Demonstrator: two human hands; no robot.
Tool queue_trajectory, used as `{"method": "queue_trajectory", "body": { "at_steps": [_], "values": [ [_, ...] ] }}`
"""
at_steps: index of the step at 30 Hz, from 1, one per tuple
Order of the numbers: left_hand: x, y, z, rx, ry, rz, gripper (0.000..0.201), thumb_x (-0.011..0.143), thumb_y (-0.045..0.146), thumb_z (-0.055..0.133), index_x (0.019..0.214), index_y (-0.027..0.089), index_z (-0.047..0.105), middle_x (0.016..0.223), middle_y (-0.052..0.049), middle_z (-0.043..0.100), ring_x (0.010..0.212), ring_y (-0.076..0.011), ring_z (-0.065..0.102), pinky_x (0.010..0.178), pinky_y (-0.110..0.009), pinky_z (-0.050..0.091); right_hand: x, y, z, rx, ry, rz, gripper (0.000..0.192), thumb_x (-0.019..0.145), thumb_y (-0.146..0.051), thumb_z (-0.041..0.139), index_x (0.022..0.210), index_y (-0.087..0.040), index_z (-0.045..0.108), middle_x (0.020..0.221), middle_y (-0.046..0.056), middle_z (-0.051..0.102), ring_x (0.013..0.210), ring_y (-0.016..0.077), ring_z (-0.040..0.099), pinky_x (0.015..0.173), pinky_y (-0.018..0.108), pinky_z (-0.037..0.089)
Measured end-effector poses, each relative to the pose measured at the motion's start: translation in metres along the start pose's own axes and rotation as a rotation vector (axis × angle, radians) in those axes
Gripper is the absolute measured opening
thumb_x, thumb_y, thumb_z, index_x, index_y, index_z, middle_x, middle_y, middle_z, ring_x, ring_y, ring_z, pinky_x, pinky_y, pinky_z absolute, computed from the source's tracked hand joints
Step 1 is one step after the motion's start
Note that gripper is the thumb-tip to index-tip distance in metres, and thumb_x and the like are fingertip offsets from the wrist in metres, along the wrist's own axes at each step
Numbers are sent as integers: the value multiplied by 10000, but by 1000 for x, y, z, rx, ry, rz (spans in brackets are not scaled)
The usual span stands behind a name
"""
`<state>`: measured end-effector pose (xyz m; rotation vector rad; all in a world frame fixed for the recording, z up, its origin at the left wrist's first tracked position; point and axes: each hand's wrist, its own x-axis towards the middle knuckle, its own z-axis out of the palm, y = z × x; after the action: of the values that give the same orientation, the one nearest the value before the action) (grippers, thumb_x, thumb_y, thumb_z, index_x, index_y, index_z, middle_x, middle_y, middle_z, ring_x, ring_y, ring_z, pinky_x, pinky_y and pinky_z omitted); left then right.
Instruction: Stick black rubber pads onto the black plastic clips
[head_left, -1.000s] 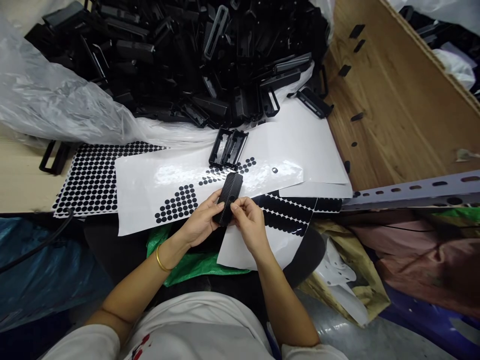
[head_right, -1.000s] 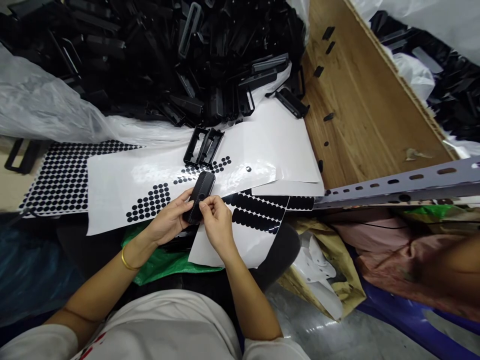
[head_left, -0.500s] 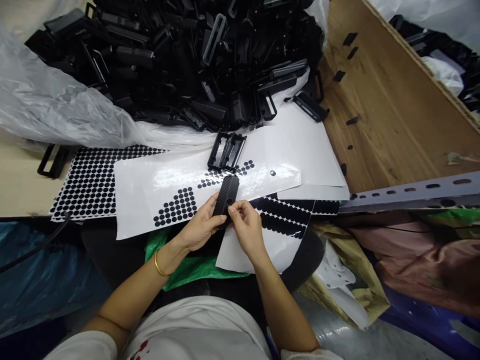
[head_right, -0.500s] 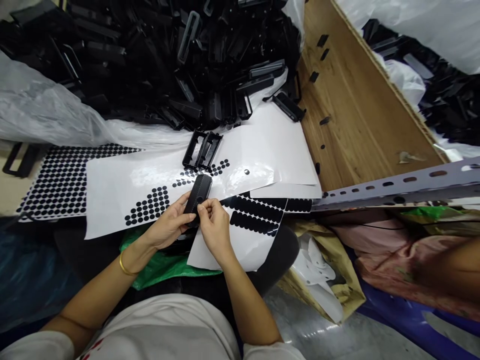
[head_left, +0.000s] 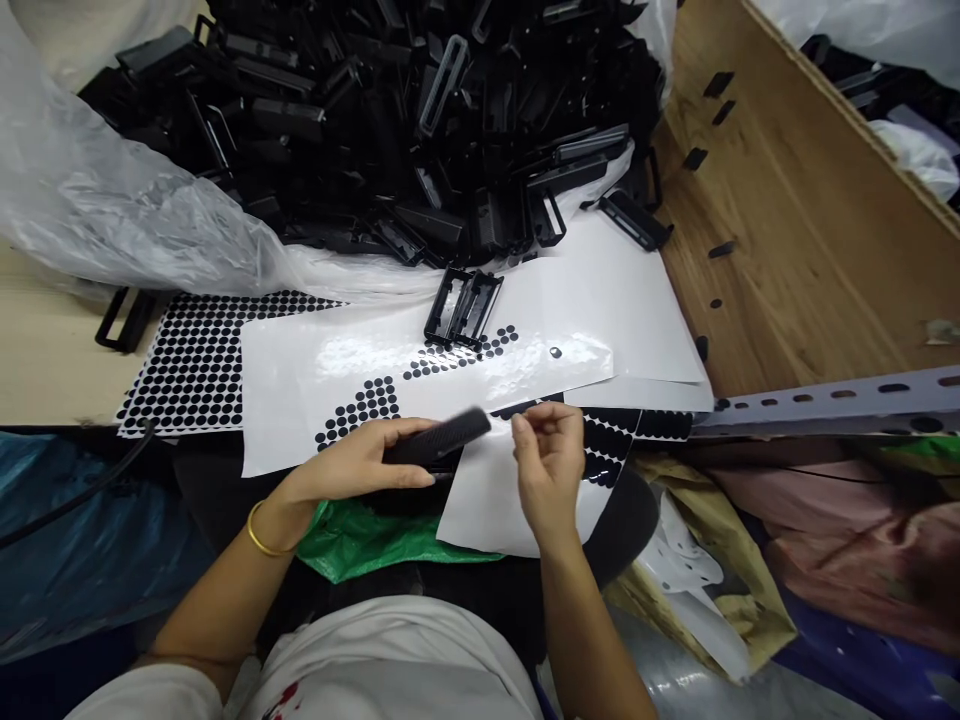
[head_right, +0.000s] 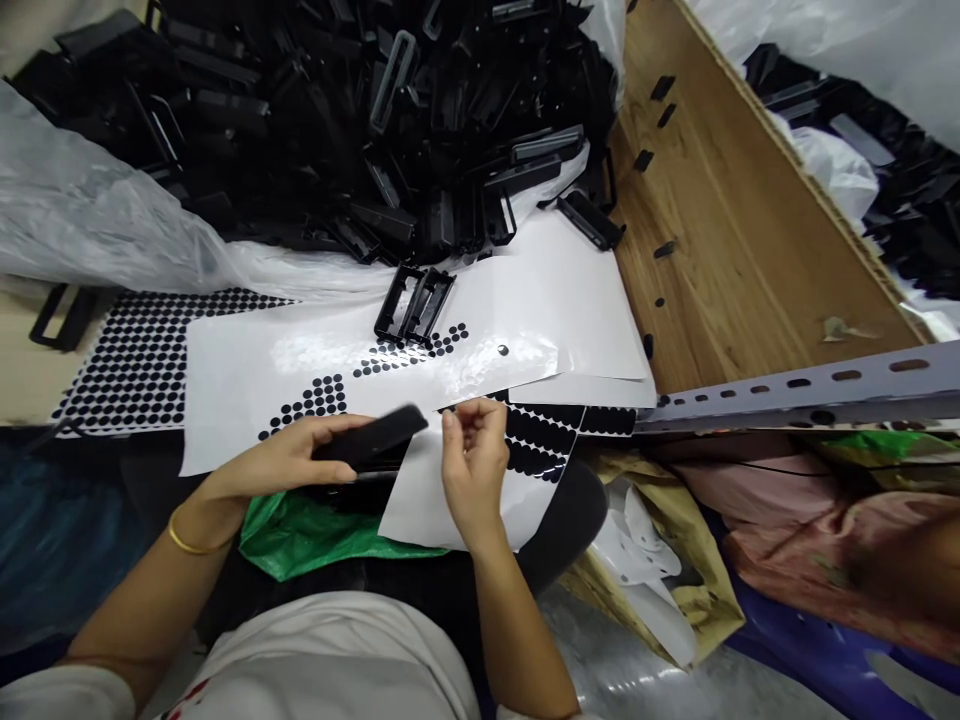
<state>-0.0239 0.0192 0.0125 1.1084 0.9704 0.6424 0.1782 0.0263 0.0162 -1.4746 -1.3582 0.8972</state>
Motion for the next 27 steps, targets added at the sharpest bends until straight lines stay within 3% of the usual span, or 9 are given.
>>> {"method": "queue_trajectory", "body": {
  "at_steps": [3, 6, 9, 11, 14, 16, 21, 24, 27],
  "values": [
    [19, 13, -11, 164, 269, 75, 305, 765, 345, 663, 1031, 200, 696, 1143, -95, 659, 1098, -275, 582, 969, -401, 428, 7, -3, -1, 2, -34, -10, 102, 835, -298, 513, 842, -230, 437, 757, -9, 516, 622, 117, 494, 560, 251, 409],
    [62, 23, -12, 168, 519, 305, 408, 814, 355, 601, 1181, 177, 582, 1177, -115, 620, 1108, -248, 563, 935, -370, 438, 10, -5, 18, -41, -194, -45, 59, 841, -264, 482, 809, -222, 454, 723, -12, 538, 599, 115, 494, 567, 252, 410],
    [105, 27, -13, 336, 603, 314, 466, 781, 321, 642, 1202, 156, 527, 1131, -127, 606, 1054, -266, 562, 920, -384, 415, 8, -5, 46, -176, -397, -106, 71, 846, -220, 449, 777, -217, 468, 710, -12, 552, 602, 124, 511, 567, 258, 400],
    [122, 28, -17, 498, 646, 277, 301, 773, 251, 643, 1046, 145, 576, 1027, -119, 611, 1008, -280, 555, 907, -385, 396, 4, -3, 62, -324, -493, -176, 75, 847, -196, 455, 779, -213, 480, 747, 4, 573, 663, 149, 544, 579, 270, 396],
    [128, 27, -26, 626, 698, 269, 50, 791, 185, 597, 787, 164, 552, 820, -77, 581, 879, -253, 552, 823, -341, 389, -2, 0, 76, -558, -541, -286, 65, 849, -162, 489, 799, -204, 495, 826, 55, 599, 780, 209, 569, 561, 285, 371],
    [121, 25, -31, 632, 736, 275, 152, 805, 204, 585, 685, 183, 494, 677, -27, 517, 745, -208, 527, 736, -306, 374, -3, 2, 79, -644, -544, -348, 83, 855, -147, 493, 794, -204, 497, 835, 71, 599, 809, 229, 564, 534, 285, 350],
    [85, 13, -24, 349, 818, 311, 284, 848, 304, 542, 615, 195, 422, 566, 42, 397, 550, -113, 397, 575, -253, 318, -1, 8, 75, -649, -548, -390, 76, 870, -168, 512, 808, -212, 510, 808, 41, 596, 776, 196, 561, 526, 272, 346],
    [69, 0, -10, -63, 756, 313, 264, 867, 385, 518, 694, 193, 463, 620, 36, 500, 573, -98, 475, 601, -234, 388, -1, 10, 75, -670, -536, -435, 57, 874, -164, 505, 863, -213, 532, 845, 48, 607, 808, 196, 562, 537, 274, 345],
    [61, -8, 0, -417, 684, 285, 209, 852, 388, 554, 811, 191, 496, 738, 5, 624, 727, -117, 610, 751, -267, 463, -3, 10, 74, -642, -552, -437, 92, 870, -150, 485, 816, -205, 535, 838, 57, 602, 811, 197, 557, 543, 276, 342]
  ]
}}
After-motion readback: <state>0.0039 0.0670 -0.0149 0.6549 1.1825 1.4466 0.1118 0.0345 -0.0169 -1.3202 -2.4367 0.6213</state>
